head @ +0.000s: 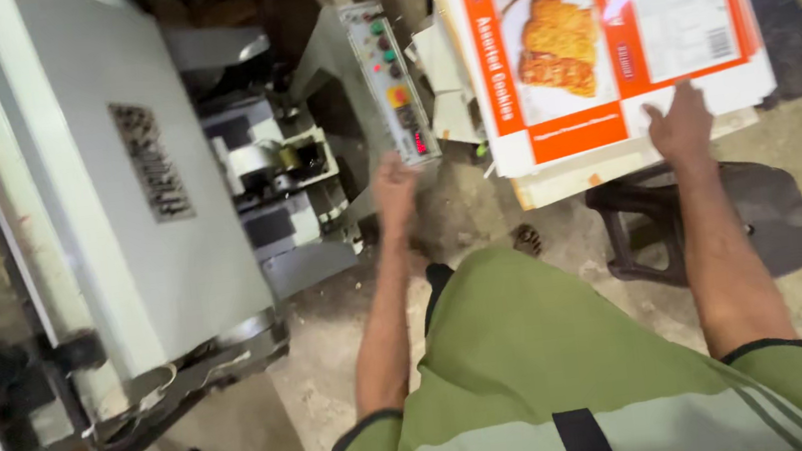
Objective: The person picks up a printed sheet from a stack, feeds it into a machine for processing, and then places it onto a separate finished stack, repeating this action by hand for several sheets.
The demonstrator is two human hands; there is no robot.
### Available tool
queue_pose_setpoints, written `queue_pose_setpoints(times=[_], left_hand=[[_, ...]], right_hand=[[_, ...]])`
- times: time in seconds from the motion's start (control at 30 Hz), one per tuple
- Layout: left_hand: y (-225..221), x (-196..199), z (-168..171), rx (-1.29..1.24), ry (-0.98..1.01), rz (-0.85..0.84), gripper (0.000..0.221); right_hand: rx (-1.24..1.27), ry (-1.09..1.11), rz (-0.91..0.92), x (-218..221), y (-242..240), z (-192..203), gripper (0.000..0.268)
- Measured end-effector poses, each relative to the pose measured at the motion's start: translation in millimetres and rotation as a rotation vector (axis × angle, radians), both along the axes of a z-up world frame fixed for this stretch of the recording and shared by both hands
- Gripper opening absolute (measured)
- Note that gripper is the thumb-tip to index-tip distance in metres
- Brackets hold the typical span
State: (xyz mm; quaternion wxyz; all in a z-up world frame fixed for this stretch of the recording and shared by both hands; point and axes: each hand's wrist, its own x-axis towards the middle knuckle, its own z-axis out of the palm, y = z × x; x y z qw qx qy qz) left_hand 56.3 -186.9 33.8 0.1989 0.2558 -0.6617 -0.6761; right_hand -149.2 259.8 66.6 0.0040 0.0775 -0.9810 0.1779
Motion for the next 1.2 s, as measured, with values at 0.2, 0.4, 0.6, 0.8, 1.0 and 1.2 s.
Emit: queue_pose_setpoints(times=[0.2,0.4,0.6,0.8,1.0,1.2], left_hand=[[181.4,-37.5,-62.2,-0.571,-0.347,0.002,0.072],[188.3,-71.0,0.7,0.129,-0.034,0.215,0.039],[74.6,-68.4,155.7,0.2,0.323,0.269,0.043],[-74.2,37.7,155.9,-0.03,0.072,0.473,0.049],[-189.5,157.6,-38.0,-0.515,-0.425,0.754,0.042],[-218.9,247.0,-109.4,-0.546,-0.954,0.783,0.039]], right_hand=[[0.226,-0.107,0.184,57.7,1.5,-70.1,0.089],[-0.181,-0.039,-0.032,23.2,47.4,-34.6,0.077],[-1.088,-0.551,-0.385,38.0,44.4,43.7,0.058],[-1.552,-0.658,-0.185,53.7,-109.8,72.5,0.043],[-1.037,-0.284,0.323,92.8,-289.6,25.5,0.05],[-0.355,-0.409,0.342,153.4,-365.3,-8.5,0.056]])
